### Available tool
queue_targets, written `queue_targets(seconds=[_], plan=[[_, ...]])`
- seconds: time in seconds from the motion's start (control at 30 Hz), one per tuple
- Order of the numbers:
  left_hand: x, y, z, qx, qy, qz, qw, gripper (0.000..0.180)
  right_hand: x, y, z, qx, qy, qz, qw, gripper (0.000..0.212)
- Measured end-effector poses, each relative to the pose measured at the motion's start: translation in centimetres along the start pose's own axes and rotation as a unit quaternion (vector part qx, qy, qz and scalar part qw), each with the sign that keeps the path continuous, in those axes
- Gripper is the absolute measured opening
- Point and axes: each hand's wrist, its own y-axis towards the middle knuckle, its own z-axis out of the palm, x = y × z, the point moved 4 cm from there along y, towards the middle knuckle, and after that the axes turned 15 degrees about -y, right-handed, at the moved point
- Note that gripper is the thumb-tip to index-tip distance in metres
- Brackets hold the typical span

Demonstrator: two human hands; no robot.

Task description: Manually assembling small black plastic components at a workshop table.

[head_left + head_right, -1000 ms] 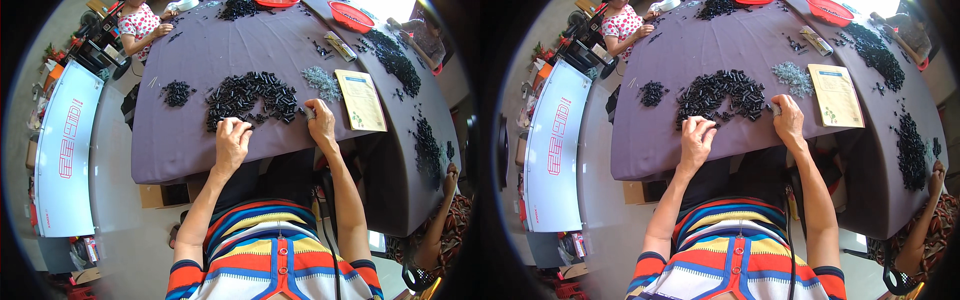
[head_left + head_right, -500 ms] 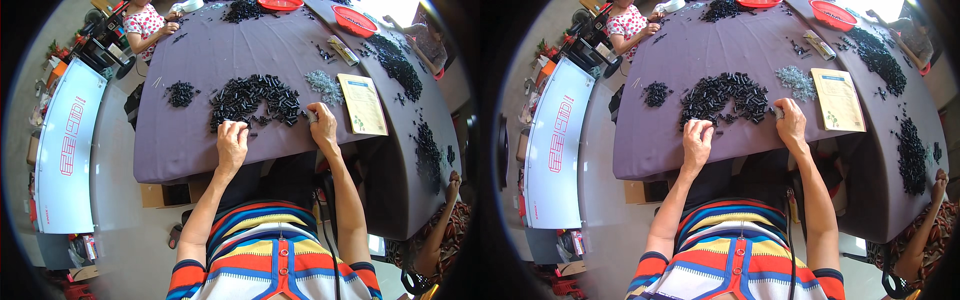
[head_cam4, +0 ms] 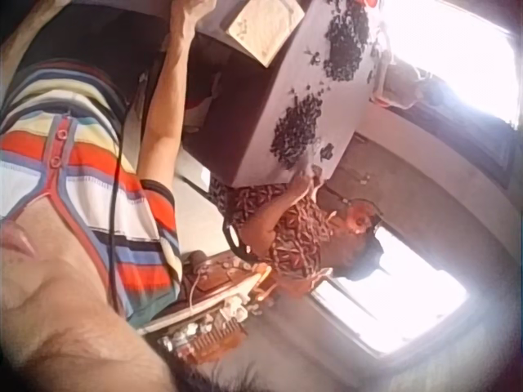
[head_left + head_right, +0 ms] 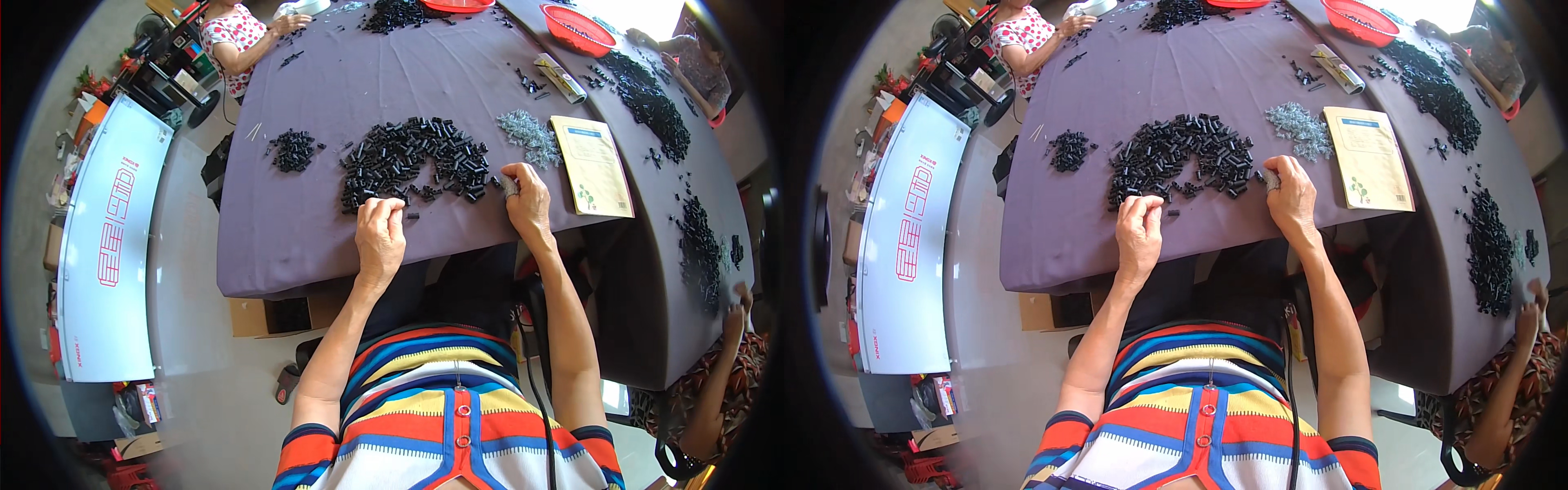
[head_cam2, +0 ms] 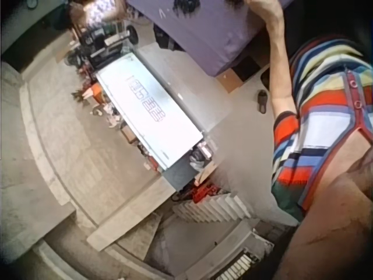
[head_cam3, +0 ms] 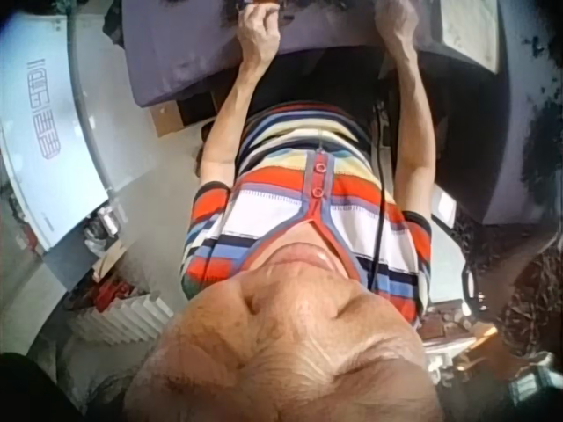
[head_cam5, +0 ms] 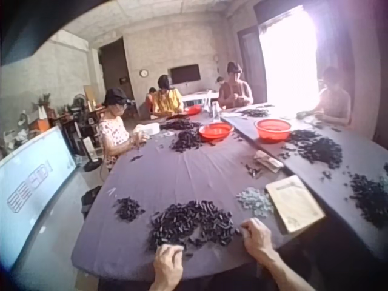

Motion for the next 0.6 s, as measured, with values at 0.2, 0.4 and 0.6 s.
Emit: queue_targets(seconds=[0.2, 0.4, 0.6], plan=[[0.3, 0.0, -0.1, 0.0, -0.011, -0.019, 1.0, 0.009, 0.0, 0.0, 0.0, 0.0, 0.006, 0.003, 1.0, 0.023], [-0.6, -0.3, 0.4, 0.053, 0.006, -0.009, 0.999, 0.019, 0.0, 0.0, 0.0, -0.006, -0.002, -0.009, 1.0, 0.024], [-0.8, -0.3, 0.8, 0.065, 0.028, 0.021, 0.997, 0.012, 0.4, 0.1, -0.5, -0.014, 0.003, -0.015, 1.0, 0.024]])
